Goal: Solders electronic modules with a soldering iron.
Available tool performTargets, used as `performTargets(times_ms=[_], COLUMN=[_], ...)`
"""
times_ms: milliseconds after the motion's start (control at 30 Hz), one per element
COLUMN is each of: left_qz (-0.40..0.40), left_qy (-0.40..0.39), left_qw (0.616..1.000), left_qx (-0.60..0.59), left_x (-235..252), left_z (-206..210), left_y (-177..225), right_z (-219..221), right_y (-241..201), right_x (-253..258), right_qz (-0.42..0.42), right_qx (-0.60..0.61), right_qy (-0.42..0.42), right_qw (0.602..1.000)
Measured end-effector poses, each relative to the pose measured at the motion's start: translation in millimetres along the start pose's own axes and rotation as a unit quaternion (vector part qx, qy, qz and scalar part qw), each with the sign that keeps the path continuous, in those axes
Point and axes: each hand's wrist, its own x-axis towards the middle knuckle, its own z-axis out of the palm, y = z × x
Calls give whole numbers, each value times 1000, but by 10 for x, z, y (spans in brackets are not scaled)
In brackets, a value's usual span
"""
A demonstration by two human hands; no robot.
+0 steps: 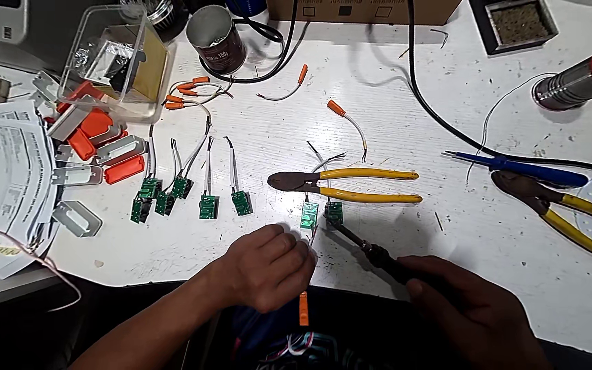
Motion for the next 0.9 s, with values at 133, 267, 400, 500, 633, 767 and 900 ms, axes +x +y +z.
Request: performTargets(times_ms=[133,267,400,500,633,767,900], left_qz=[5,14,14,14,14,12,-42], left_qy=[-10,-3,4,9,3,-6,-28], left_qw=[1000,1000,1000,1000,1000,1000,999], left_qx=[14,15,12,11,7,2,-4], left_x=[30,37,28,23,22,23,-24], left_z=[1,6,12,22,38,31,-39], left_y=[-31,-48,-57,-67,-77,-77,-56], right_z=[7,9,11,9,20,22,23], right_y=[4,-1,-8,-13,-27,-32,-24], right_x=[-3,-4,6,10,18,19,8], right_qz=[-3,-2,-1,2,8,10,11], right_qx=[0,-1,-4,-6,-12,-24,-20], right_qy=[4,4,1,0,3,3,6], right_qw=[1000,1000,1000,1000,1000,1000,1000])
